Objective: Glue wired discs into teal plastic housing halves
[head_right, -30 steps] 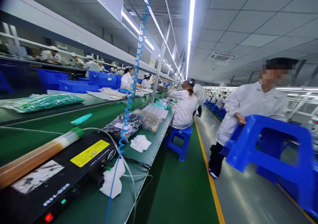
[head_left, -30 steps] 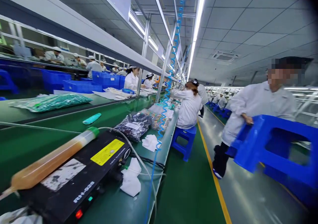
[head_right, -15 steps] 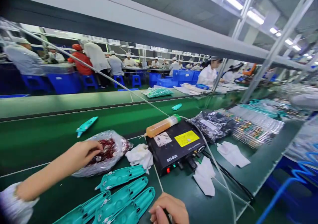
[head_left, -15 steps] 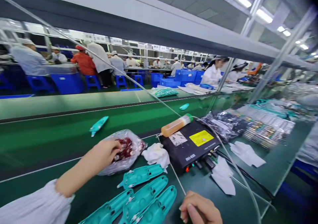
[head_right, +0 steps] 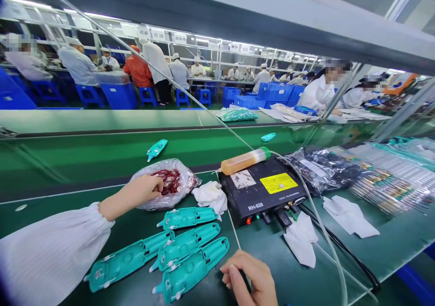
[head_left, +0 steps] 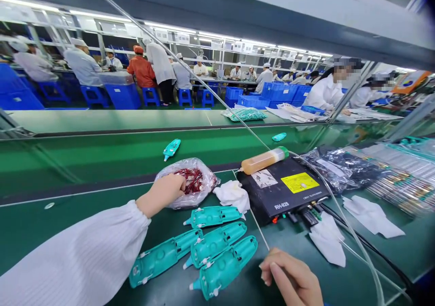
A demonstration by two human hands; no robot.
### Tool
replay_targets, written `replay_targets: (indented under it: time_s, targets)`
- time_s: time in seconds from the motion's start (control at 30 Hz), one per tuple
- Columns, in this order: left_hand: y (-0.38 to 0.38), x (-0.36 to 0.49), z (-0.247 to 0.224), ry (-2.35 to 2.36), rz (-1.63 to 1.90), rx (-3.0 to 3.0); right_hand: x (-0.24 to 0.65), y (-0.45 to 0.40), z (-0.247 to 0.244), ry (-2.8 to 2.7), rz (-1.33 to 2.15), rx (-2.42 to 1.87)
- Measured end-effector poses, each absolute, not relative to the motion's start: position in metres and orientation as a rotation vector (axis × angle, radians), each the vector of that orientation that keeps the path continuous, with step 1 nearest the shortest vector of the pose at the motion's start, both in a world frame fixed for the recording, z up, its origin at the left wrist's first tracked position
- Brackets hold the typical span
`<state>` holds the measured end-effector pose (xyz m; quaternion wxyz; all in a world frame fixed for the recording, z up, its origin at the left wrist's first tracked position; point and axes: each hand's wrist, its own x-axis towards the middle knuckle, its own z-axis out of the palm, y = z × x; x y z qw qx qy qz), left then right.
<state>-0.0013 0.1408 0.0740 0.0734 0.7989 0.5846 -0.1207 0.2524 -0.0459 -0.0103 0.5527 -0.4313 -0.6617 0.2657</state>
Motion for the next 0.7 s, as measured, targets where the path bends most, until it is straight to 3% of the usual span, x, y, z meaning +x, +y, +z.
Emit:
replay_targets:
  time_s: [0.7]
  targets:
    - [0.133,-0.014,0.089,1.831,-0.128,2.335,0.254,-0.047,-0.001,-1.669,0.627,-1.052]
